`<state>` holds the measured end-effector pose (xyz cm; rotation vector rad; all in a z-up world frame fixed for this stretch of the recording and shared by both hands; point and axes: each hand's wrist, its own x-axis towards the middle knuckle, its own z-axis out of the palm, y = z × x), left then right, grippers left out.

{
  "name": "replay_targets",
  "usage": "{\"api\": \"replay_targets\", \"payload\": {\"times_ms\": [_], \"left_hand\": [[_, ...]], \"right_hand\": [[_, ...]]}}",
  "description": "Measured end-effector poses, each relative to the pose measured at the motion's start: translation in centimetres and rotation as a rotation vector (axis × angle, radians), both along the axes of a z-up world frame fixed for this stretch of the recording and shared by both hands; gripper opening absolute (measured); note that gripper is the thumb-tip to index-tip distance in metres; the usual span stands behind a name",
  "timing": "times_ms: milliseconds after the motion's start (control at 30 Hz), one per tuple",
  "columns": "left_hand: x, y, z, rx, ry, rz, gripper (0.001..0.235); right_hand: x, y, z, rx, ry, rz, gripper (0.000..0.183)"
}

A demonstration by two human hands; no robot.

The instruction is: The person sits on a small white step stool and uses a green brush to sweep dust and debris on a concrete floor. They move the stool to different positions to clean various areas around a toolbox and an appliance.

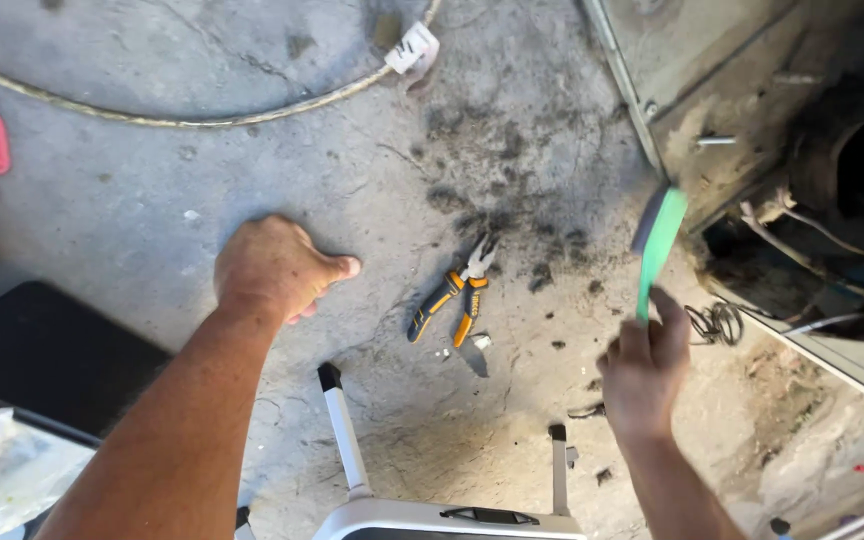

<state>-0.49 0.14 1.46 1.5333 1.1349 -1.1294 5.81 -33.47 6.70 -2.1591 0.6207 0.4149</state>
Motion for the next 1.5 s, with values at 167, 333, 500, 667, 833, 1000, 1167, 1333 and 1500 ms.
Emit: {"api": "replay_targets", "payload": {"times_ms": [167,333,500,667,833,1000,1167,1333,1500], "left_hand": [[0.3,-0.2,-0.4,-0.012,-0.005,-0.012,0.036],[0.1,-0.2,-0.9,-0.007,0.013,0.016,0.037],[0.4,-0.3,-1.6,0.022,0.149,-0.179,0.05],[0.1,-0.3,-2.1,0.028,0.138,-0.248,0.05],[0.1,0.0,-1.9,0.013,0.138,-0.261,0.049],[0.0,0.1,-2.0,0.022,0.131,-0.334,0.046],[-0.4,0.1,-2.4,0.028,0.083,-0.39,0.048],[-0.8,0.2,-3.1,0.033,0.036,-0.479,0.06],[-0.5,0.4,-2.9,0.033,0.041,-0.483,0.059]], "right_hand": [[2.5,-0.3,-2.0,0.049,-0.092,-0.046,0.038],[-0.5,0.4,-0.3,0.047,0.103,-0.235,0.045],[2.1,2.4,-1.3,0.174,0.036,-0.131,0.043],[-3.7,0.5,0.9,0.341,0.291,-0.238,0.029],[2.1,2.7,5.5,-0.243,-0.252,1.002,0.04],[13.8,5.4,3.8,0.348,-0.053,-0.343,0.032],[20.1,5.7,3.0,0.476,-0.131,-0.444,0.027],[29.1,1.2,-1.4,0.544,-0.355,-0.518,0.027],[23.1,12.9,-1.5,0.453,-0.243,-0.203,0.026]]}}
